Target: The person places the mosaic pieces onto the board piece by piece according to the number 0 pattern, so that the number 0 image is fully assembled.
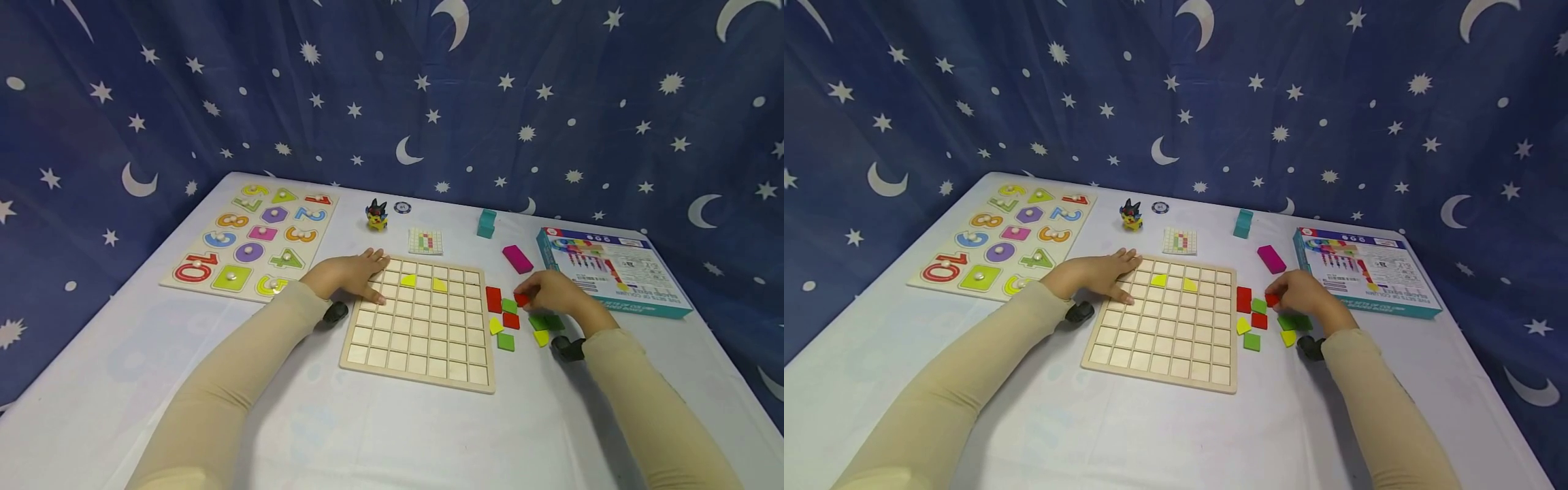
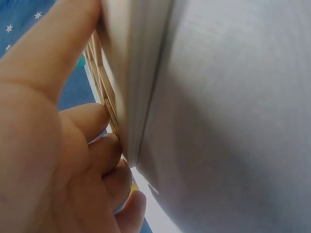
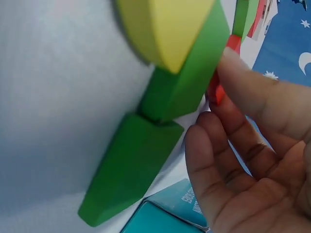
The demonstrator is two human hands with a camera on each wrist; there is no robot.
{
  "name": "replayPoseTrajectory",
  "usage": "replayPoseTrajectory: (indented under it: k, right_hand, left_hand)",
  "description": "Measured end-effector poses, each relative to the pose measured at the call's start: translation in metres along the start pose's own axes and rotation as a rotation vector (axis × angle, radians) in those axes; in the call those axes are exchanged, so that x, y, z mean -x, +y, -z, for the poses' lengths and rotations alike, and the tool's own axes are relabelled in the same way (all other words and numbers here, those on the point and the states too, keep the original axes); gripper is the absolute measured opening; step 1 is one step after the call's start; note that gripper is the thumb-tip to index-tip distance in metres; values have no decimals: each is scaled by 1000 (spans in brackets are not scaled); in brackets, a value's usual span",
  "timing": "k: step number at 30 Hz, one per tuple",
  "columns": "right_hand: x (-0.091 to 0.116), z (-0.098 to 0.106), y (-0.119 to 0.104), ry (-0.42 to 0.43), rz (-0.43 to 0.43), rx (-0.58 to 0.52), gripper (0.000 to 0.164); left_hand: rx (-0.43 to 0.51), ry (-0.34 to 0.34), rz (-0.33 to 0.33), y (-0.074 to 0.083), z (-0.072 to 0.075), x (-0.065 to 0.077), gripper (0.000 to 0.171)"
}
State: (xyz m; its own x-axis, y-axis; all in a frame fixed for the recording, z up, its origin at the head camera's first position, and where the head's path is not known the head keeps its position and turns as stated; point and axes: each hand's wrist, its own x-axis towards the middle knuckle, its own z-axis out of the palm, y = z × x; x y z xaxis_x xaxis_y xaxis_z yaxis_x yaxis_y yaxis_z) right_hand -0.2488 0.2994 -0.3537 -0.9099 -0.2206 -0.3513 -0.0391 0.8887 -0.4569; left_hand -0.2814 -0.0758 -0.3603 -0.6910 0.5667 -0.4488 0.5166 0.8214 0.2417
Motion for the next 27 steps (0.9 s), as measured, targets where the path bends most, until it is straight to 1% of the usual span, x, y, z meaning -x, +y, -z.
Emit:
replayPoseTrajectory:
  k: [7, 11, 14, 17, 18, 21, 24, 25, 27]
  right_hand:
    - [0, -1, -3, 10, 8, -10, 28]
    - [-1, 0, -4, 28, 34, 16, 17]
    - [-1, 2, -6, 48, 42, 38, 11]
    - [0, 6, -9, 65, 33, 31, 11]
    - [0, 7, -11, 71, 28, 22, 12]
    - [-1, 10, -16, 93, 34, -4, 13]
    - [-6, 10, -24, 96, 50, -34, 14]
    - [-8, 9, -27, 94, 58, -41, 14]
    - [-13, 7, -35, 87, 73, -51, 14]
  left_hand:
    - [1, 2, 9, -1, -1, 0, 96]
    - [0, 1, 10, -1, -1, 0, 96]
    - [19, -5, 11, -2, -1, -1, 96]
    - [46, -15, 5, -4, -1, -5, 100]
    - [59, -13, -11, -6, -2, -6, 103]
    - [62, -20, -20, -8, -2, -9, 106]
    - [51, -15, -24, -7, -2, -7, 102]
    - [37, -17, -13, -6, -2, -6, 99]
    - [20, -11, -14, -3, -1, -3, 96]
